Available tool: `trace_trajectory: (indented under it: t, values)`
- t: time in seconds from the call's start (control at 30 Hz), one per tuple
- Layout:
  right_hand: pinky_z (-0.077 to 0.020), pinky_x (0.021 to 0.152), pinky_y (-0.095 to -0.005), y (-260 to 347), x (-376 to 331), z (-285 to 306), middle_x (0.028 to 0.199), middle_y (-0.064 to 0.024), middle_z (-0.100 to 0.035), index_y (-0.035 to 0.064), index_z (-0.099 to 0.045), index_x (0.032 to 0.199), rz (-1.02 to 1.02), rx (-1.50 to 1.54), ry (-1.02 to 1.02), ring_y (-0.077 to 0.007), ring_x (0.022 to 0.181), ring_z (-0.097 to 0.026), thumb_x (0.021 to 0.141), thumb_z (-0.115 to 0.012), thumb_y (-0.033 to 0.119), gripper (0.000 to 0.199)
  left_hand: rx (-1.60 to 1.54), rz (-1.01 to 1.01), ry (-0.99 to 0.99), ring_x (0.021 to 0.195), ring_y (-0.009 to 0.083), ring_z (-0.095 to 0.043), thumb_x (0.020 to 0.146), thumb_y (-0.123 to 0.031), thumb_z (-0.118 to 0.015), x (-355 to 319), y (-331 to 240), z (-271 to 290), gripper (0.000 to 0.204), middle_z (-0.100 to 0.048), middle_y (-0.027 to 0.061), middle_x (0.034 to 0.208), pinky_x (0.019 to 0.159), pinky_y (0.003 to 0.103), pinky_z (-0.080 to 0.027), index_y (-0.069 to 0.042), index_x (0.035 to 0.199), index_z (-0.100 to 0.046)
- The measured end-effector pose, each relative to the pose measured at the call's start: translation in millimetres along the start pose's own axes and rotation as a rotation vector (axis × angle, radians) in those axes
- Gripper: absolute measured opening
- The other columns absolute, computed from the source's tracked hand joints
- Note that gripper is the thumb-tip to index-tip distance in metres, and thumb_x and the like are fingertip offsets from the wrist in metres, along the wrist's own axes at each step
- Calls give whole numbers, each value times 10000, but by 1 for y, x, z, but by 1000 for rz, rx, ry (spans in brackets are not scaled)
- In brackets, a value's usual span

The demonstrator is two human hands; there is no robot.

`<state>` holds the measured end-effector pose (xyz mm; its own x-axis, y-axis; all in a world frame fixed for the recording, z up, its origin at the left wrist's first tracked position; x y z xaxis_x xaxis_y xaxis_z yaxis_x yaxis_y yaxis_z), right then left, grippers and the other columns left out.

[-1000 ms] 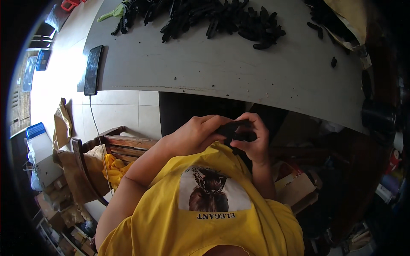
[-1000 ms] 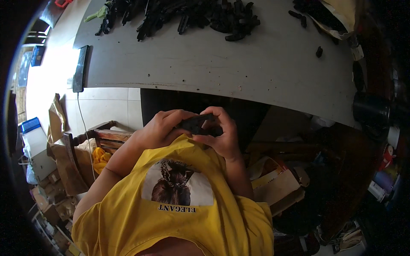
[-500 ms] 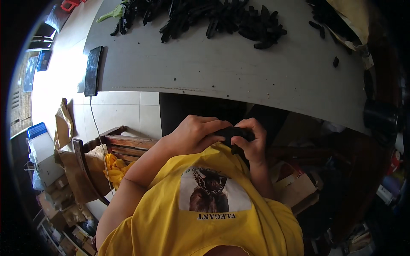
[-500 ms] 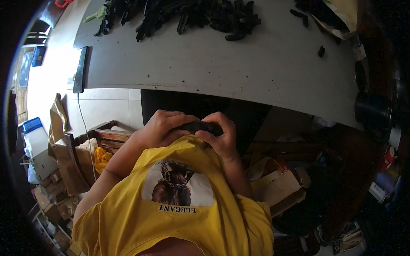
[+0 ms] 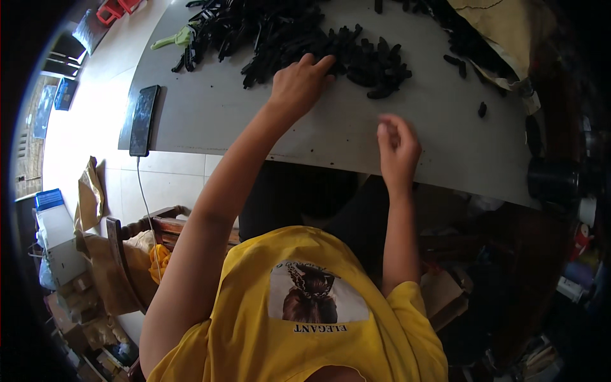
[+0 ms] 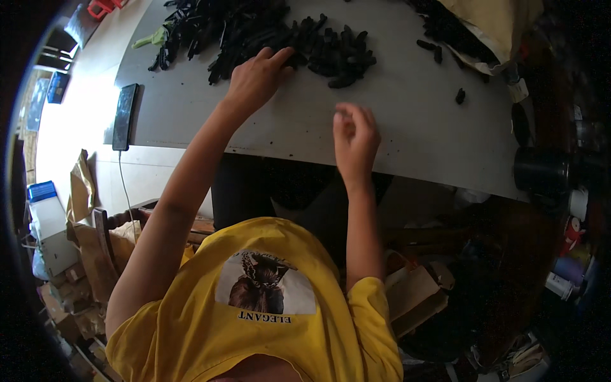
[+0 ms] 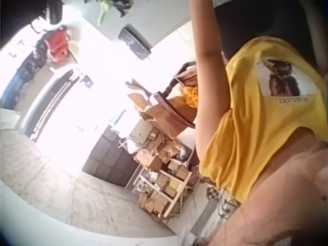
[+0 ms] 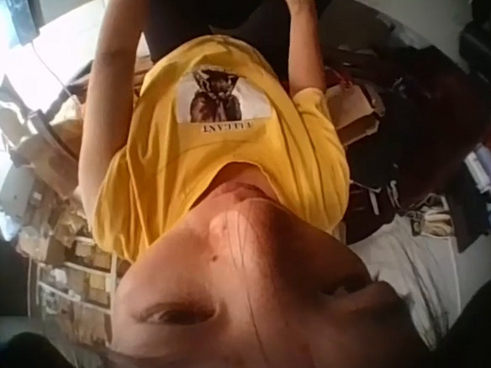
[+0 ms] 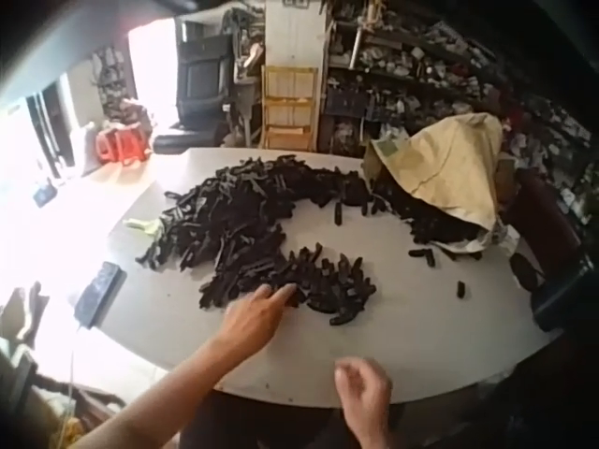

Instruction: Inspecting and sorting small black plastic components on a table.

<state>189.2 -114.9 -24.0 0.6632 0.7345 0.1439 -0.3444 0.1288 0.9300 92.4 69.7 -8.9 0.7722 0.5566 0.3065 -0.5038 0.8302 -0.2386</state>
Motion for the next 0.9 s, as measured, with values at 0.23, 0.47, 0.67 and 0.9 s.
trace_trajectory:
  t: [0.23,0.47,0.67,0.9]
  values:
    - [-501,669,-335,-9,45,-3,1132,-59,-479,125,-578,1044,238,-637,-101,-228,845,-600,805,-651,97,252,59,184,113,753,305,-623,854,-229,-556,-1,10,3,212,-571,90,902,585,378,-489,-112,1020,-495]
    - [-488,632,-317,-8,16,5,997,-63,-538,99,-555,1015,326,-733,-170,-221,784,-601,851,-593,85,169,-844,218,-86,726,193,-581,833,-32,-458,-37,24,27,276,-566,78,923,656,313,-460,-98,1100,-472]
    - [-386,523,-203,-19,-19,16,836,-8,-545,90,-562,1106,-116,214,-30,-67,611,-492,923,-530,134,192,-1122,444,71,791,93,-467,915,-67,-467,-70,14,27,313,-573,44,978,747,244,-413,-37,1226,-465]
    - [-380,536,-193,23,-49,2,805,-39,-585,-15,-560,1146,-245,656,101,-70,590,-474,928,-531,173,289,-1561,406,270,778,101,-496,945,-168,-500,-96,-14,27,320,-594,28,949,710,228,-418,-35,1232,-453]
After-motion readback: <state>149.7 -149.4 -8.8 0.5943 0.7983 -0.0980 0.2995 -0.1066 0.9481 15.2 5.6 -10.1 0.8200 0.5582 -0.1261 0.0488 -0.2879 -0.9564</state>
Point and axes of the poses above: each hand's wrist, its own x-axis towards the middle knuckle, its own z-axis out of the back of the hand, y = z × x, the point moved 3 cm from there along x, towards the middle knuckle
